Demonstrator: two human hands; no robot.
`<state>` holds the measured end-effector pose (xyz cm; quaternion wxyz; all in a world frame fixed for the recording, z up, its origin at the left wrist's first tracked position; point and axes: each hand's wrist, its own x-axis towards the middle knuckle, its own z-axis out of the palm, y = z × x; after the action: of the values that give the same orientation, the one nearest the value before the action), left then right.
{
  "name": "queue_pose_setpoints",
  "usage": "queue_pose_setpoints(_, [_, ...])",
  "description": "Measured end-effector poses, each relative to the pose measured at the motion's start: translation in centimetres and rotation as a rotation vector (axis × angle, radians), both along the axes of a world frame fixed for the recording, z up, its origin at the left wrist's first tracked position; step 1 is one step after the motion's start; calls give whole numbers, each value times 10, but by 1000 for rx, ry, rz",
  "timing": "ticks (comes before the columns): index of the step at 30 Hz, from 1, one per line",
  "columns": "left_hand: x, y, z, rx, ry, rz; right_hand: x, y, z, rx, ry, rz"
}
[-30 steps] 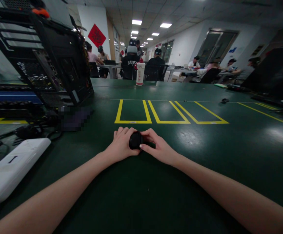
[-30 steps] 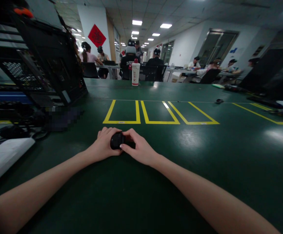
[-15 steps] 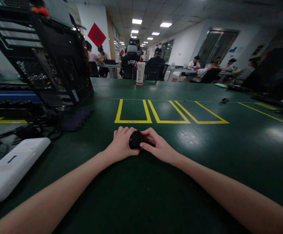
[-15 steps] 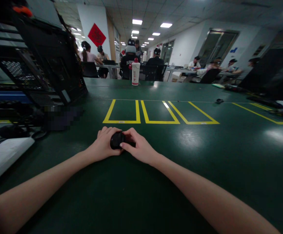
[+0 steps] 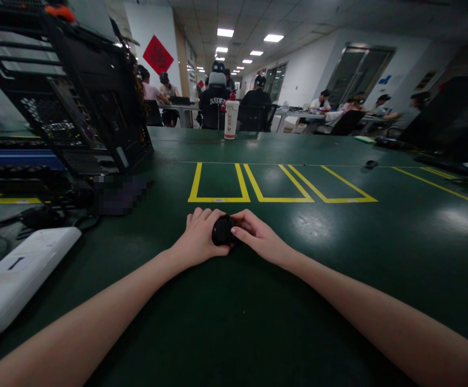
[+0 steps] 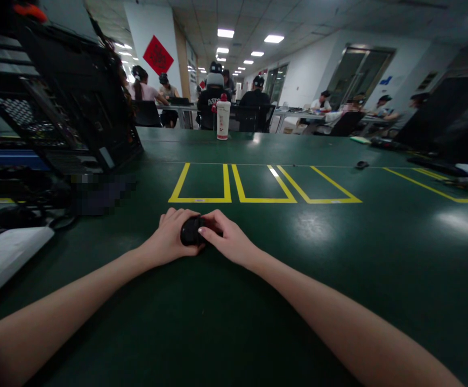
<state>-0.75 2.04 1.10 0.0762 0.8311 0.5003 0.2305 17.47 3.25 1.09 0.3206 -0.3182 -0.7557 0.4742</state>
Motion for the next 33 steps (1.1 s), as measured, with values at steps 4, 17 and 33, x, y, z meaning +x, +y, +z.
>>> queue_pose_setpoints(4, [0,-2,6,-47,-2,-16,3,-4,0,32,40,58])
queue_pose_setpoints(17, [1,1,-1,2,5,13,-1,0,-3,-26,53,-8])
queue_pose_setpoints(33, [0,0,2,-24,3,-14,2,6,-4,-134,104,-24])
